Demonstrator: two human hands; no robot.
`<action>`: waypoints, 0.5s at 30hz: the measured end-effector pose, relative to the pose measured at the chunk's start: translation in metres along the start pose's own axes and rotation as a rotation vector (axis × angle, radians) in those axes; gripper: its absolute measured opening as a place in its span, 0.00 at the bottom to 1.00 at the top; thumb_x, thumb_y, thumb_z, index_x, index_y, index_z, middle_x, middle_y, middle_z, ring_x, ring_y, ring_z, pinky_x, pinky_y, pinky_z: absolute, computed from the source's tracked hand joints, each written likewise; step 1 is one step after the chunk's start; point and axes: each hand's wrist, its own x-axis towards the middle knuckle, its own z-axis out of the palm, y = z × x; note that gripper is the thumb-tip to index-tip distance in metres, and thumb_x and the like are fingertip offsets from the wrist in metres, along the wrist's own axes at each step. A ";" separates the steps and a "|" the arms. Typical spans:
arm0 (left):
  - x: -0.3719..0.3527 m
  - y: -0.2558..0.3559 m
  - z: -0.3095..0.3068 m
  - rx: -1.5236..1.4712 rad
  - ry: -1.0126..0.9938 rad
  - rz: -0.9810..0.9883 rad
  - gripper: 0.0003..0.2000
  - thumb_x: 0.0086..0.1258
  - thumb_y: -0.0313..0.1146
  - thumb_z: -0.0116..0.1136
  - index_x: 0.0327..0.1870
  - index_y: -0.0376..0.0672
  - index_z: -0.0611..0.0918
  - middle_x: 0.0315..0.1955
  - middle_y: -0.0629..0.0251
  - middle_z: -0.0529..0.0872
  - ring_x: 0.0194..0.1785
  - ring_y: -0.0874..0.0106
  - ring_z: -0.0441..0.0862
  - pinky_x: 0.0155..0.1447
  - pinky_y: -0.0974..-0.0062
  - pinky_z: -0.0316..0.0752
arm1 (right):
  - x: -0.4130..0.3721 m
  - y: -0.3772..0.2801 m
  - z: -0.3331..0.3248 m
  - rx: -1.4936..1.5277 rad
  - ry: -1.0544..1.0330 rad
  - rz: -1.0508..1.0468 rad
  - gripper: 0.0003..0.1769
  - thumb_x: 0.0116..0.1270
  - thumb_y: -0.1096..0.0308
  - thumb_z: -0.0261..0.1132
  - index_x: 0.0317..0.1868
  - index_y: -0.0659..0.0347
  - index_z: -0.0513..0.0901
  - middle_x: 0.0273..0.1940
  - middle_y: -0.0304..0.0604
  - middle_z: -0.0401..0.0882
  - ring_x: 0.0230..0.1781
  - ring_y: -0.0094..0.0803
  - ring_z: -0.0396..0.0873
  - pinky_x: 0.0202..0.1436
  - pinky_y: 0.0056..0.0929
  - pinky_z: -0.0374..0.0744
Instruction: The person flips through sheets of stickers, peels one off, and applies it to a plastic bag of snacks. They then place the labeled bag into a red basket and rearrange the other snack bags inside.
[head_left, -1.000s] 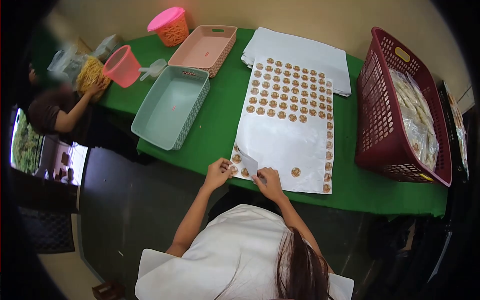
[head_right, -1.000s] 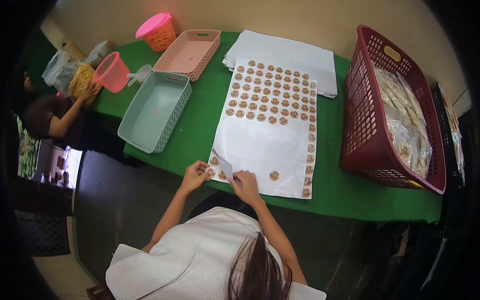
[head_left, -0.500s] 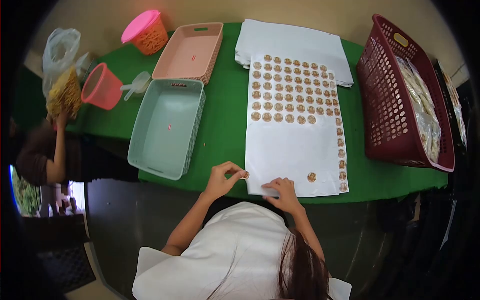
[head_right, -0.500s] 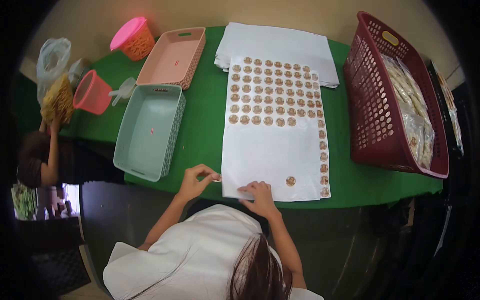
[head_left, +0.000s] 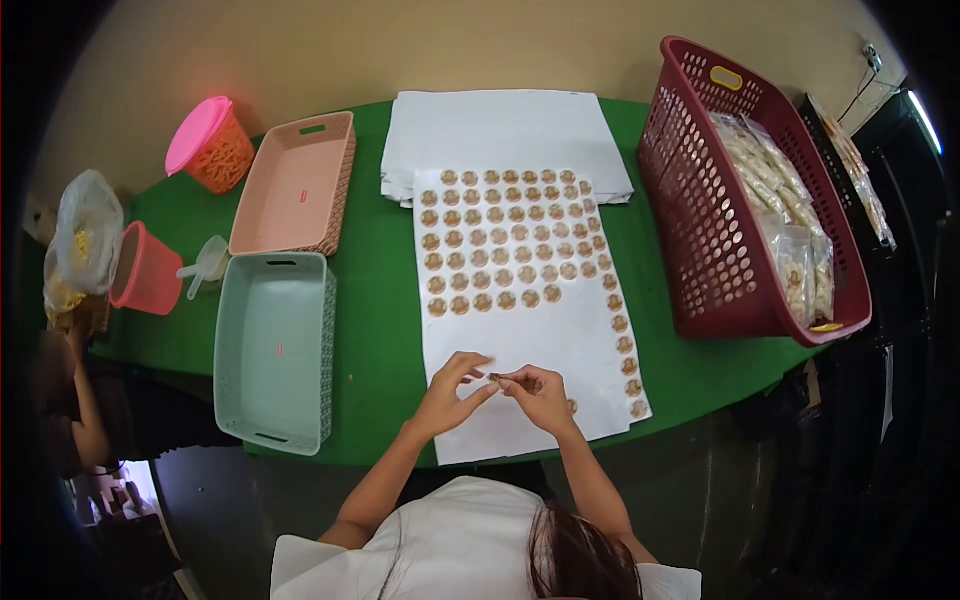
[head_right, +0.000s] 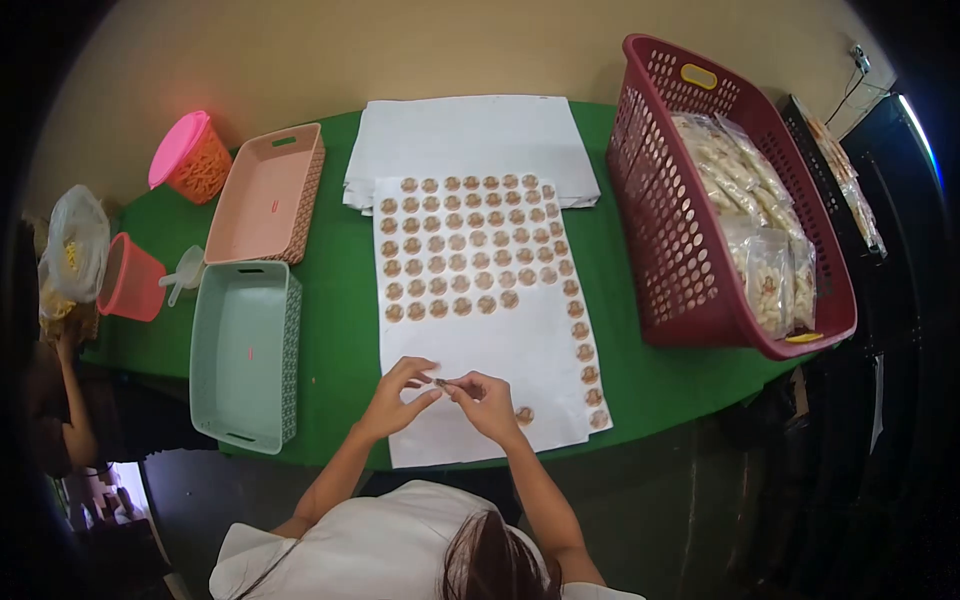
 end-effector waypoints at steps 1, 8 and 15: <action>0.002 0.002 0.005 -0.089 0.055 -0.124 0.14 0.55 0.30 0.59 0.42 0.39 0.75 0.41 0.59 0.74 0.40 0.70 0.76 0.42 0.75 0.71 | 0.010 0.002 -0.011 -0.019 0.014 -0.019 0.05 0.56 0.75 0.61 0.31 0.69 0.78 0.26 0.38 0.78 0.28 0.18 0.74 0.33 0.16 0.72; 0.004 -0.022 0.023 -0.006 0.225 -0.327 0.16 0.57 0.30 0.56 0.46 0.37 0.71 0.41 0.57 0.76 0.38 0.68 0.77 0.43 0.73 0.71 | 0.119 -0.020 -0.134 0.127 0.340 -0.201 0.05 0.57 0.72 0.59 0.33 0.64 0.75 0.29 0.38 0.76 0.25 0.19 0.71 0.32 0.17 0.72; -0.009 -0.001 0.053 0.225 0.344 -0.444 0.11 0.59 0.32 0.54 0.41 0.39 0.75 0.34 0.63 0.81 0.35 0.72 0.79 0.34 0.77 0.71 | 0.222 -0.039 -0.227 -0.030 0.475 -0.243 0.11 0.59 0.64 0.57 0.40 0.60 0.75 0.41 0.39 0.73 0.40 0.24 0.69 0.44 0.26 0.67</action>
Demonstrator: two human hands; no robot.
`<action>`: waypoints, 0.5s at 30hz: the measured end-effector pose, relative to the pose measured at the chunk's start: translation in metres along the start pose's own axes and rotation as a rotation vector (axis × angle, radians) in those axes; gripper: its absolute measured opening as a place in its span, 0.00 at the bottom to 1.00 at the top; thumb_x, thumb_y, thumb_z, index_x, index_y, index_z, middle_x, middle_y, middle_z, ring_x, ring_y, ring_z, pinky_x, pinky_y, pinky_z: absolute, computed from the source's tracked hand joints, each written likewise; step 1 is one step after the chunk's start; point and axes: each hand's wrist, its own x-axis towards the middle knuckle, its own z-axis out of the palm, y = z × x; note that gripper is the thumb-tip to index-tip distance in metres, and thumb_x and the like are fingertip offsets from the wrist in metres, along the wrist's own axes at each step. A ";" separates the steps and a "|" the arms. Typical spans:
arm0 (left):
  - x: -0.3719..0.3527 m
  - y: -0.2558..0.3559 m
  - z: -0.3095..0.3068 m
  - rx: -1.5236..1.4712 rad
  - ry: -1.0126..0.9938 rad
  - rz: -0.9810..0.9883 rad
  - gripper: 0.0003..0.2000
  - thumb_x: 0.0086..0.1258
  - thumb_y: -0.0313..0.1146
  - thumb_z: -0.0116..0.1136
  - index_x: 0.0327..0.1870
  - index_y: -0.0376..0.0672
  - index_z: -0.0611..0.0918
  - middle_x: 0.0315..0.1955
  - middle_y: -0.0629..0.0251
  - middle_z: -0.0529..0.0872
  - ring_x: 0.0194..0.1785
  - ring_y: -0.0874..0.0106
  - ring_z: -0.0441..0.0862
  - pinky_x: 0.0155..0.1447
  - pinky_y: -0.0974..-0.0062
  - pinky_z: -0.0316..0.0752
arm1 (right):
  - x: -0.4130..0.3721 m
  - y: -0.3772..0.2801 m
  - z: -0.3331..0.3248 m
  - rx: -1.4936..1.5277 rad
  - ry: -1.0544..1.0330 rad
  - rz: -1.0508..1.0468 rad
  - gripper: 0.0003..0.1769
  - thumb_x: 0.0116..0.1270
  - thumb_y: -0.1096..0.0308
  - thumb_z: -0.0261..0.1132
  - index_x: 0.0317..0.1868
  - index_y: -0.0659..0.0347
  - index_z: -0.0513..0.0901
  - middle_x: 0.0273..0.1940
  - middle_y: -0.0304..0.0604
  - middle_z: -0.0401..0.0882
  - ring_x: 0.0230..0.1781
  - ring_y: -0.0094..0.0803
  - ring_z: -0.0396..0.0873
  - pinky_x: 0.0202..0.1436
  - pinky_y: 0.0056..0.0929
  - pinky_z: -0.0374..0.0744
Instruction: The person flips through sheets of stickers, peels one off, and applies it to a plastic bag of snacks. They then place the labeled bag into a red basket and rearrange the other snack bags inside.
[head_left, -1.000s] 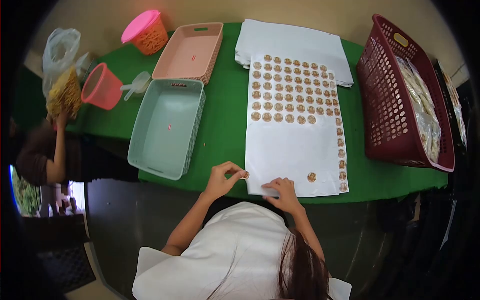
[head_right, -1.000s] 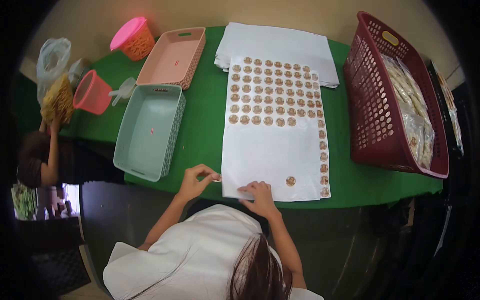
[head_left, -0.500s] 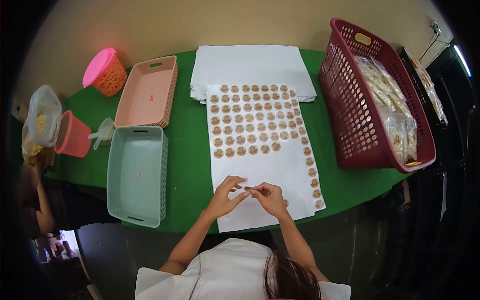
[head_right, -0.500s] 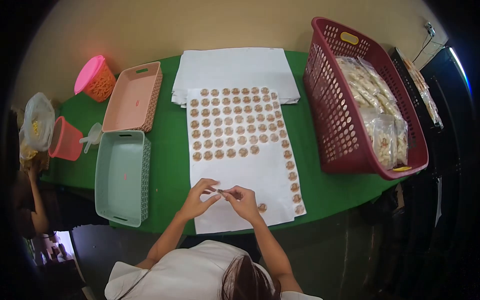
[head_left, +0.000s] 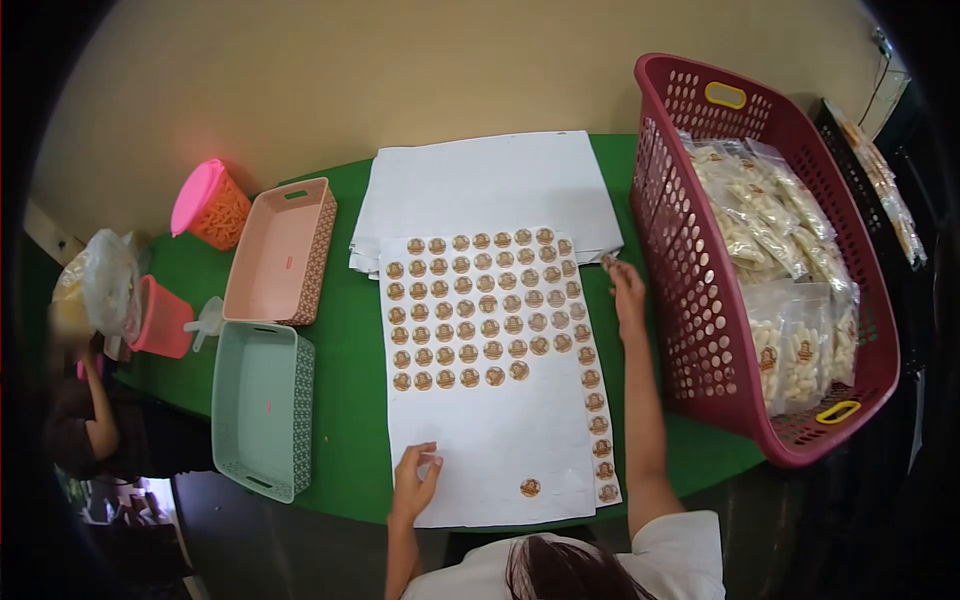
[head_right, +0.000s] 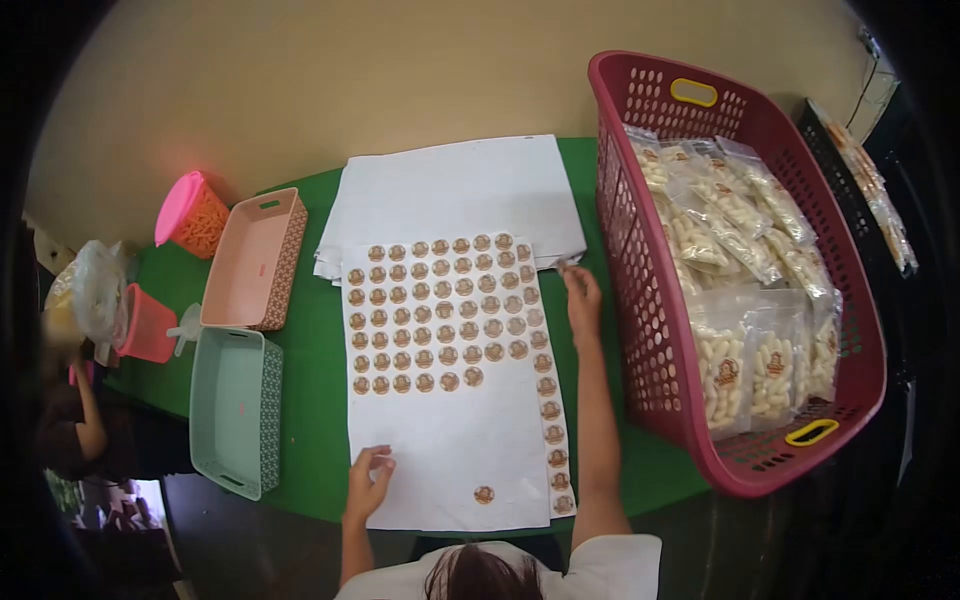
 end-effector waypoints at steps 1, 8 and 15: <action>-0.007 0.002 0.003 -0.019 0.029 -0.053 0.12 0.59 0.31 0.54 0.41 0.37 0.74 0.35 0.60 0.79 0.35 0.70 0.78 0.37 0.75 0.71 | 0.022 0.015 0.000 -0.101 0.001 -0.045 0.12 0.58 0.62 0.58 0.40 0.59 0.75 0.44 0.42 0.71 0.43 0.29 0.68 0.47 0.30 0.66; -0.049 -0.010 0.013 -0.025 0.179 -0.275 0.11 0.59 0.31 0.53 0.40 0.35 0.74 0.36 0.58 0.78 0.35 0.69 0.77 0.37 0.75 0.70 | 0.093 0.044 0.019 -0.862 0.264 -0.353 0.11 0.56 0.62 0.56 0.36 0.60 0.74 0.48 0.47 0.66 0.51 0.48 0.59 0.55 0.43 0.57; -0.052 0.006 0.015 -0.002 0.190 -0.350 0.11 0.59 0.30 0.52 0.40 0.35 0.74 0.36 0.58 0.78 0.34 0.70 0.77 0.33 0.75 0.69 | 0.089 0.049 0.026 -1.041 0.367 -0.230 0.16 0.56 0.59 0.56 0.44 0.56 0.72 0.49 0.41 0.67 0.50 0.42 0.62 0.51 0.42 0.61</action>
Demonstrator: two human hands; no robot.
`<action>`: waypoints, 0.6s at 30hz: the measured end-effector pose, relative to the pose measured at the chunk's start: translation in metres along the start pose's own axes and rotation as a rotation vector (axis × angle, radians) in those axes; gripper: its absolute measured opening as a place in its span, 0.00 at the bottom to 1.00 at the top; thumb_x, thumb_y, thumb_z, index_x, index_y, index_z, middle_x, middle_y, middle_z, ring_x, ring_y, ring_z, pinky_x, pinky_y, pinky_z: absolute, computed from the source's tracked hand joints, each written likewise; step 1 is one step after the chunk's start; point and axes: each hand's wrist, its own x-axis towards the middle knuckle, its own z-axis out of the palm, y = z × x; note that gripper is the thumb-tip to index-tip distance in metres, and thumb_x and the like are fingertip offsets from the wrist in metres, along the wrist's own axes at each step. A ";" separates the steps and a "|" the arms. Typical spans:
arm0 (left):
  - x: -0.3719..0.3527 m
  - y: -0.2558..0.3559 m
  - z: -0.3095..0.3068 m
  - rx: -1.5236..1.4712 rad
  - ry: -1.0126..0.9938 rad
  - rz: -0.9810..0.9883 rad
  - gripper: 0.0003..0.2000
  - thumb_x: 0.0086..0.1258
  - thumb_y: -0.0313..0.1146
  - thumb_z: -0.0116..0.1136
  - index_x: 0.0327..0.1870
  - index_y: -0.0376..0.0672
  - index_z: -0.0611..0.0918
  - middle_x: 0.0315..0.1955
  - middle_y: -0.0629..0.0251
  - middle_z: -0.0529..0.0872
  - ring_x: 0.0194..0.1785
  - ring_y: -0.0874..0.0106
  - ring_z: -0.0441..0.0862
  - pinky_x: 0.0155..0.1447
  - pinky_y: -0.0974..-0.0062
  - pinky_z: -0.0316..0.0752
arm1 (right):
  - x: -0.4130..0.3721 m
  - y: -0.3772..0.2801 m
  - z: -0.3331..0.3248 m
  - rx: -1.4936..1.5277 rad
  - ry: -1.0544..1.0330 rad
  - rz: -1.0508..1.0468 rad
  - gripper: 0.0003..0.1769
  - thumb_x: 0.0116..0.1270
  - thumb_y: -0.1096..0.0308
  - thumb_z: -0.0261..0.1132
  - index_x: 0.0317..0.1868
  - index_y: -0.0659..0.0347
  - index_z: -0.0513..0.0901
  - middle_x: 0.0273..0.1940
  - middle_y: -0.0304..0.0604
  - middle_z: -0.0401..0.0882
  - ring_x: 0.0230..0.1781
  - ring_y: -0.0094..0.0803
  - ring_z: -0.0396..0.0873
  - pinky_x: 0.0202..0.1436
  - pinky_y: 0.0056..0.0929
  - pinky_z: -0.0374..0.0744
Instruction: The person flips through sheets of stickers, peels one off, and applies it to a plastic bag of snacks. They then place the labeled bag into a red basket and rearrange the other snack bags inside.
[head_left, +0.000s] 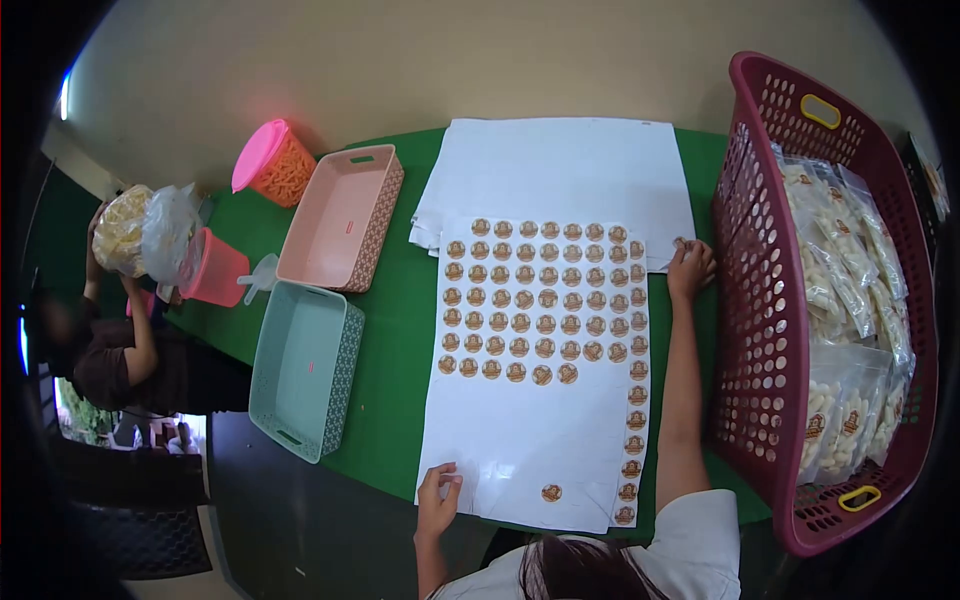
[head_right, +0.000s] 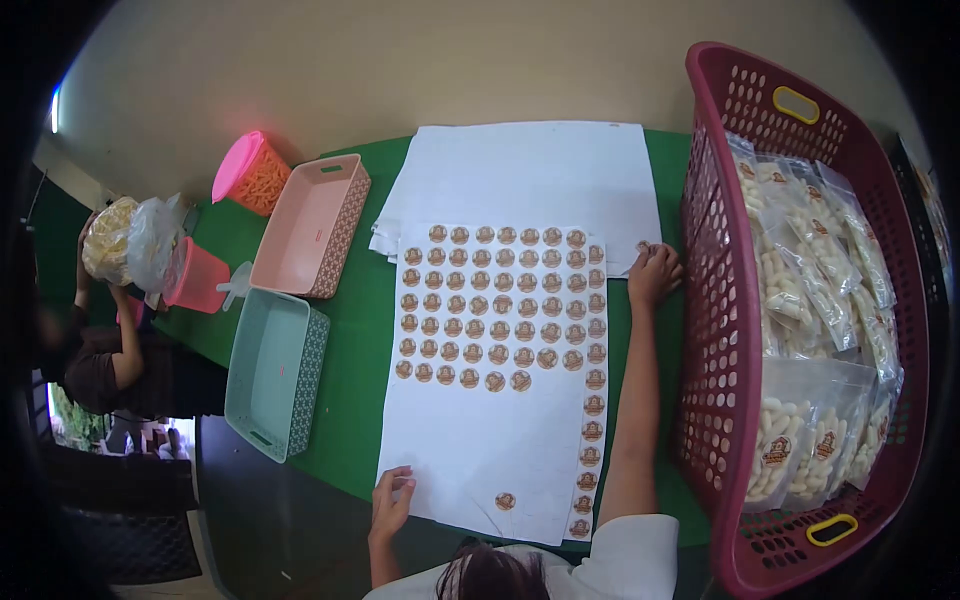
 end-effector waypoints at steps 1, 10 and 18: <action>-0.001 0.001 0.002 0.008 -0.002 -0.013 0.11 0.59 0.30 0.52 0.40 0.35 0.74 0.36 0.58 0.78 0.34 0.70 0.77 0.33 0.75 0.69 | -0.002 -0.003 -0.003 -0.046 0.009 -0.001 0.16 0.56 0.59 0.57 0.44 0.55 0.72 0.49 0.40 0.67 0.49 0.41 0.64 0.50 0.42 0.63; -0.007 -0.010 0.009 -0.024 0.001 0.046 0.12 0.59 0.30 0.53 0.42 0.34 0.74 0.35 0.59 0.78 0.36 0.72 0.75 0.40 0.76 0.69 | 0.000 0.008 0.004 0.204 0.118 -0.281 0.11 0.52 0.70 0.58 0.38 0.55 0.77 0.41 0.38 0.74 0.43 0.37 0.70 0.46 0.35 0.66; -0.001 -0.022 0.011 0.003 -0.032 0.149 0.11 0.59 0.28 0.51 0.42 0.34 0.74 0.31 0.58 0.77 0.33 0.70 0.75 0.38 0.76 0.69 | -0.018 -0.005 -0.014 0.006 0.059 -0.368 0.11 0.54 0.67 0.53 0.37 0.55 0.78 0.38 0.35 0.77 0.42 0.32 0.73 0.53 0.42 0.62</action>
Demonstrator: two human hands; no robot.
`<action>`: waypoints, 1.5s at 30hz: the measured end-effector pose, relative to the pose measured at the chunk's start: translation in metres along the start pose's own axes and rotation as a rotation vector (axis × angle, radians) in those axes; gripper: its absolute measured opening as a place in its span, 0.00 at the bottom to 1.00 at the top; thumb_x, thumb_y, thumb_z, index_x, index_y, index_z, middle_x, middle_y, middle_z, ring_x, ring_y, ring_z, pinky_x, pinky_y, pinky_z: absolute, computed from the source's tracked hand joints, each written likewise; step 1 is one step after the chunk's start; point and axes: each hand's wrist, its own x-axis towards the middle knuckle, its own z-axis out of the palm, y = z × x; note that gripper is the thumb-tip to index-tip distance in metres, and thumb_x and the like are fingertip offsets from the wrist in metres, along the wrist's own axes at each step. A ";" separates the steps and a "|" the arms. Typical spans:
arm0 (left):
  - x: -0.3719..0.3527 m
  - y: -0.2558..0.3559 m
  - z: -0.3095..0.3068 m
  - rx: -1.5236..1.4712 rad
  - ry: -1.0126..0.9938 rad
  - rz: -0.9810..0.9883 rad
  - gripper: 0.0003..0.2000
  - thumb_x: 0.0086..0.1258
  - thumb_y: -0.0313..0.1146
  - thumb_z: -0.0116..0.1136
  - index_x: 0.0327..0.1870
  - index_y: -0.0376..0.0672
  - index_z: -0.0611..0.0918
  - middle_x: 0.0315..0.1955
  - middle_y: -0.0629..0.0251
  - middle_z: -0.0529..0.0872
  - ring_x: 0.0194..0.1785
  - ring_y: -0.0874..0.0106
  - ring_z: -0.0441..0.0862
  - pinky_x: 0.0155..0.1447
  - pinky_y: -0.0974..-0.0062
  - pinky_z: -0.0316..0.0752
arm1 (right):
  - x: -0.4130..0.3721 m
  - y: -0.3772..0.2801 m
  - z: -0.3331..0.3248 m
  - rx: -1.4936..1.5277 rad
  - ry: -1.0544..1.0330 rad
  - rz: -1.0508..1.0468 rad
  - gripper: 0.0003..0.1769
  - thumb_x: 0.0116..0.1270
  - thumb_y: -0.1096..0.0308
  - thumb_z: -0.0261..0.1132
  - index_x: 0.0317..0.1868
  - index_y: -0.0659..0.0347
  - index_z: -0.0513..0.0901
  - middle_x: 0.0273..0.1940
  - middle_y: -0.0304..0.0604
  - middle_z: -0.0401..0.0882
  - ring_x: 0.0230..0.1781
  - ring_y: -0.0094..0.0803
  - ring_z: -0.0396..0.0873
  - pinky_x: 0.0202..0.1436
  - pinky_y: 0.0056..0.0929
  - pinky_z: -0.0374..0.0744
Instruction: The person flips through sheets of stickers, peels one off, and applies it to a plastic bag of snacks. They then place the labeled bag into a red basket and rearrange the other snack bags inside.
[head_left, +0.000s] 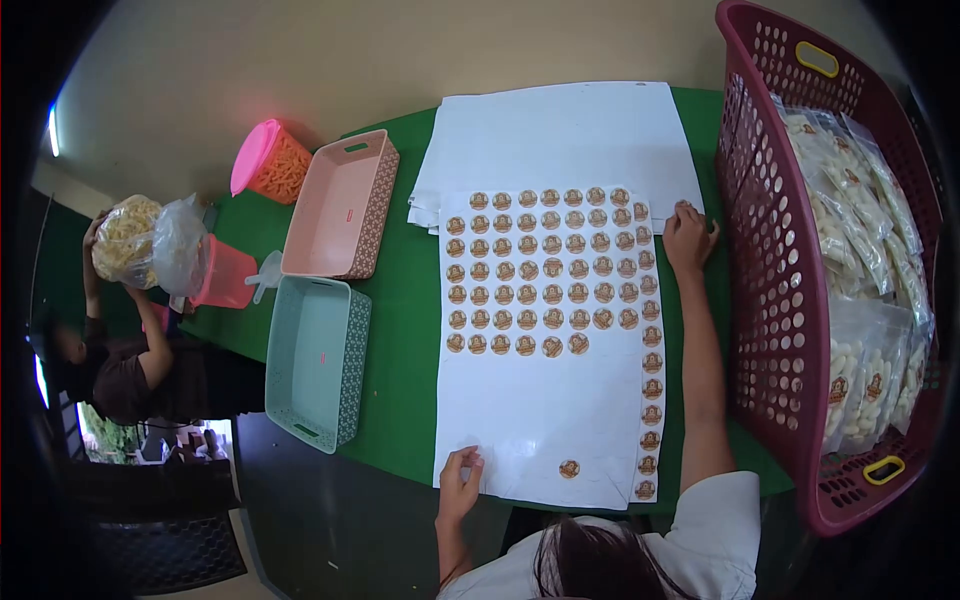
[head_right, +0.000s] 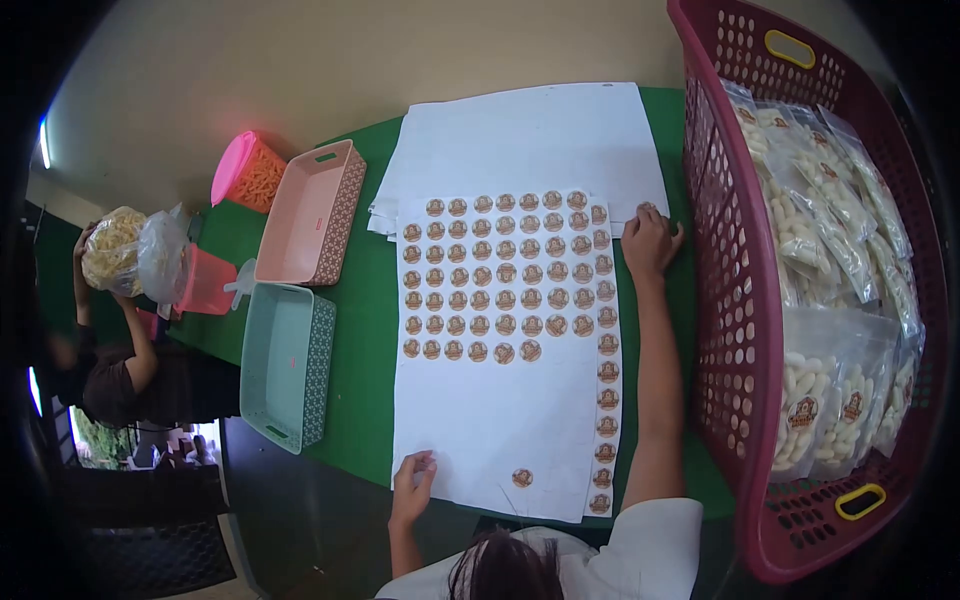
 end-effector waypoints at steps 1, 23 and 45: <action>-0.002 0.000 -0.001 0.003 -0.004 0.002 0.11 0.59 0.28 0.51 0.42 0.34 0.74 0.31 0.58 0.77 0.33 0.70 0.75 0.38 0.76 0.69 | 0.001 -0.001 -0.002 -0.034 -0.062 0.009 0.12 0.55 0.66 0.52 0.38 0.55 0.78 0.40 0.34 0.77 0.43 0.32 0.73 0.56 0.45 0.58; -0.010 -0.029 -0.057 0.150 -0.172 0.280 0.20 0.53 0.30 0.58 0.47 0.37 0.70 0.44 0.54 0.69 0.47 0.58 0.65 0.53 0.67 0.62 | -0.246 -0.075 -0.205 0.389 -0.391 0.081 0.17 0.51 0.72 0.60 0.44 0.64 0.72 0.49 0.49 0.63 0.52 0.46 0.59 0.56 0.39 0.59; -0.018 -0.015 -0.039 0.350 -0.426 0.808 0.37 0.41 0.37 0.68 0.56 0.43 0.64 0.58 0.53 0.57 0.61 0.53 0.53 0.61 0.58 0.50 | -0.330 -0.081 -0.269 0.451 -0.272 0.746 0.17 0.49 0.74 0.63 0.40 0.68 0.71 0.34 0.44 0.71 0.27 0.25 0.72 0.29 0.21 0.72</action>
